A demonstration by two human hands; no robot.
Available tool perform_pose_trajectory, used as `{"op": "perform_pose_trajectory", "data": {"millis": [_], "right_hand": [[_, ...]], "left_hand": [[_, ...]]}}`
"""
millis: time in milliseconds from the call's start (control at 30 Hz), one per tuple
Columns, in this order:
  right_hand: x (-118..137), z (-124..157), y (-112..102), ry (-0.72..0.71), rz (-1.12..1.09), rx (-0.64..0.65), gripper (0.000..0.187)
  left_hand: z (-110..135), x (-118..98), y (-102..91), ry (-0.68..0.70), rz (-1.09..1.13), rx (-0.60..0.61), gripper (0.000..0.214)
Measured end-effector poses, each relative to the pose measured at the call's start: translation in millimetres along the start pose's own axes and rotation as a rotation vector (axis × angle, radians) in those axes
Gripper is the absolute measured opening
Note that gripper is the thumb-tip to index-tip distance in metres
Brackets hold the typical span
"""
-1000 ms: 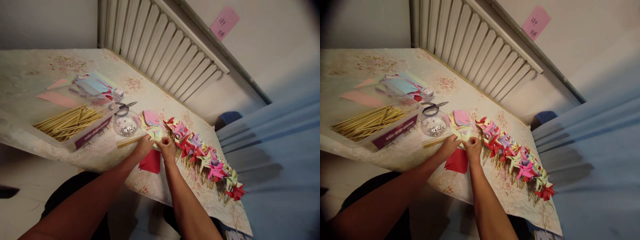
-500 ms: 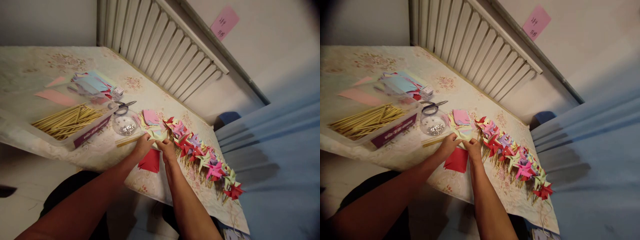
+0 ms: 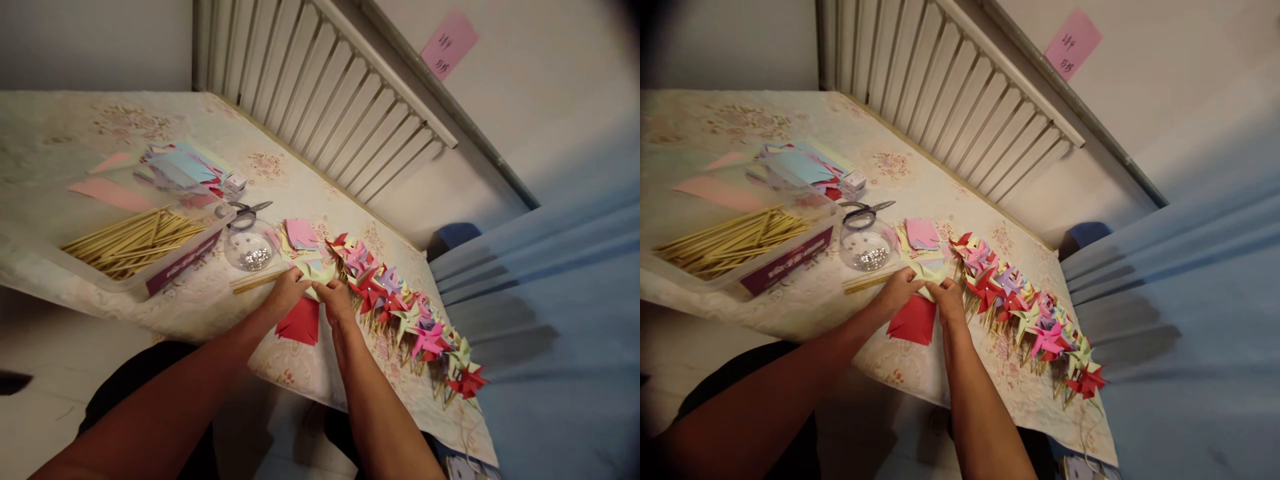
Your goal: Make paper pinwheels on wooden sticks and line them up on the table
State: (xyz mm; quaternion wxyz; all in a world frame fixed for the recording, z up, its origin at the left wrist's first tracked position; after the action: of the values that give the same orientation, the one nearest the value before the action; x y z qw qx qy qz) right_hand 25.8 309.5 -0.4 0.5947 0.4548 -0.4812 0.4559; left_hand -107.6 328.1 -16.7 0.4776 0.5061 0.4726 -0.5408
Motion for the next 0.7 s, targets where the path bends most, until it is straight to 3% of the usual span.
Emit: {"op": "perform_pose_trajectory", "data": {"millis": [167,367,567,700], "right_hand": [[2,0,0,0.014,-0.067,-0.008,0.029],[10,3,-3,-0.021,0.069,-0.058,0.025],[24,16,7,-0.043,0.036,0.047,0.022],[31,33,-22,-0.08,0.032,-0.074,0.022]], "left_hand": [[0,1,7.4,-0.005,0.059,0.06,0.014],[1,-1,11.4,-0.003,0.127,0.137,0.023],[4,-11,13.7,0.034,0.275,0.211,0.035],[13,-9,10.8,-0.026,0.377,0.239,0.038]]}}
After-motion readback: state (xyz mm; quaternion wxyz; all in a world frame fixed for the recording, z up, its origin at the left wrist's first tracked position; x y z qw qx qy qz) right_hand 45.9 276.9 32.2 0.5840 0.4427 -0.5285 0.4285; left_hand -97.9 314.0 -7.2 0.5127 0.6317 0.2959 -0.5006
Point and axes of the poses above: each hand's wrist, its own z-axis away from the middle knuckle, its own y-axis out of the palm, x = y × z, the point moved 9 cm from there along -z, towards the middle knuckle, and after that the axes turned 10 degrees about -z, right-handed, at the moved point
